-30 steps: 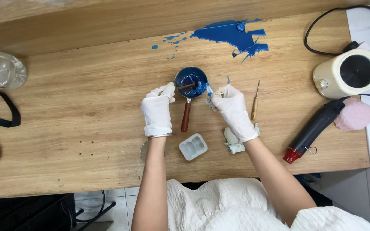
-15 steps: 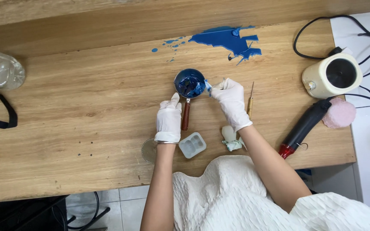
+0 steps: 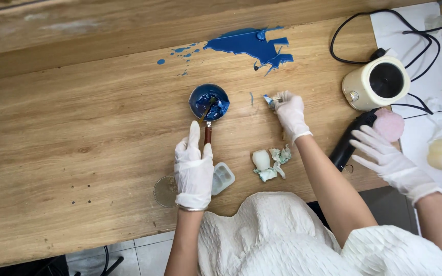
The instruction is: Cleaning a blue wax spill on a wooden surface and preparing wax in a melting pot using a palette knife and cloth.
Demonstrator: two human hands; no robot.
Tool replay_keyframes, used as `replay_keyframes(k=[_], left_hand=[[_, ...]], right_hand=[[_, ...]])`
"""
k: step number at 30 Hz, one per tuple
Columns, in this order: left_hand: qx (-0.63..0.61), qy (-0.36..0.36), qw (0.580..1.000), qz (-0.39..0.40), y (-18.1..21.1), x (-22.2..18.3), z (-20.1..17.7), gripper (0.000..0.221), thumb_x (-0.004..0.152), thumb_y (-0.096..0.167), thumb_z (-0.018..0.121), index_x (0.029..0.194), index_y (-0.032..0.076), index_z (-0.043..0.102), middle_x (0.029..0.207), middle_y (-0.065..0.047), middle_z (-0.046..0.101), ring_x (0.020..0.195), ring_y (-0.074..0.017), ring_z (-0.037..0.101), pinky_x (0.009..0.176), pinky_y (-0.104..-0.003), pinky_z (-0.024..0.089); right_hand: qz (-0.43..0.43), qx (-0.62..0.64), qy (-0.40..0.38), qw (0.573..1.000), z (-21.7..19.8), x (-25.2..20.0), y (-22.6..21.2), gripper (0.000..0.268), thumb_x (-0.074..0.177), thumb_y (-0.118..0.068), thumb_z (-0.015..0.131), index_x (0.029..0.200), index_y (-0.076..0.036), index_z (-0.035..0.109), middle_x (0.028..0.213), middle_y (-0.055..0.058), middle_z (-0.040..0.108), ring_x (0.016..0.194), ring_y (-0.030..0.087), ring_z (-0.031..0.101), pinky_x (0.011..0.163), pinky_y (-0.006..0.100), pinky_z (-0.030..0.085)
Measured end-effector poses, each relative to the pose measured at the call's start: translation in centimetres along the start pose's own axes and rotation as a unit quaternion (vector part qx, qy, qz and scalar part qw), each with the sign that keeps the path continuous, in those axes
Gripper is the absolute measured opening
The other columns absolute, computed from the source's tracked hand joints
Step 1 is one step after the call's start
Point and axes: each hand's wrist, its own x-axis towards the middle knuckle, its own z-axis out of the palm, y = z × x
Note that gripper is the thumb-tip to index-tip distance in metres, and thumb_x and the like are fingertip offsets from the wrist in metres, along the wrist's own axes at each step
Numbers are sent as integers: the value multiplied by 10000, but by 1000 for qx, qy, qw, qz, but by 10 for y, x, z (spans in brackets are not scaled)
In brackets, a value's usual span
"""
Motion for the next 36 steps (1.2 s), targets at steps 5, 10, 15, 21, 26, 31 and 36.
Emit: replay_keyframes(k=[5,10,15,21,26,31,36], left_hand=[[-37,14,999,25,-4,-39,-9,560,938,167,697,1475,195,538,1271,-192,580,1121,-324,628,943,-419,535],[-5,52,997,56,-11,-65,-25,551,951,136,678,1482,149,533,1263,-184,574,1174,-313,585,1015,-415,497],[15,13,999,-29,-22,-80,-35,568,929,121,692,1475,127,535,1266,-209,569,1186,-322,564,991,-414,486],[13,45,999,16,-24,-88,-27,504,947,120,671,1437,105,553,1309,-151,618,1226,-300,574,1027,-392,497],[-20,-5,998,-63,-2,-71,-31,529,934,140,686,1448,124,564,1270,-168,568,1100,-266,599,910,-369,544],[-43,-11,997,57,8,-25,-2,523,955,227,713,1438,87,570,1113,-135,656,1039,-246,650,925,-382,542],[-160,-26,987,-15,26,40,26,458,893,237,733,1327,105,665,1023,-125,695,953,-242,657,844,-351,544]], right_hand=[[-207,-279,-33,937,12,19,-51,104,871,-47,796,829,-27,703,846,193,694,773,350,656,686,413,524],[-395,-299,-82,865,27,29,-80,101,789,-6,767,863,-30,702,838,186,671,848,411,611,755,473,514],[-396,-306,-136,855,27,32,-56,83,837,38,728,864,-28,684,843,177,653,851,381,615,772,457,511],[-434,-324,-218,812,18,5,-50,82,831,25,735,816,-31,677,808,153,649,828,359,611,755,444,499],[-342,-172,-192,904,14,-54,-83,64,873,32,729,875,-10,680,845,128,682,811,273,634,744,364,518],[68,198,-193,959,19,-85,-144,43,949,24,682,926,-3,657,865,62,720,754,123,637,658,233,505],[123,346,-203,907,49,-99,-171,28,950,31,673,927,32,657,882,93,693,772,155,662,686,263,545]])
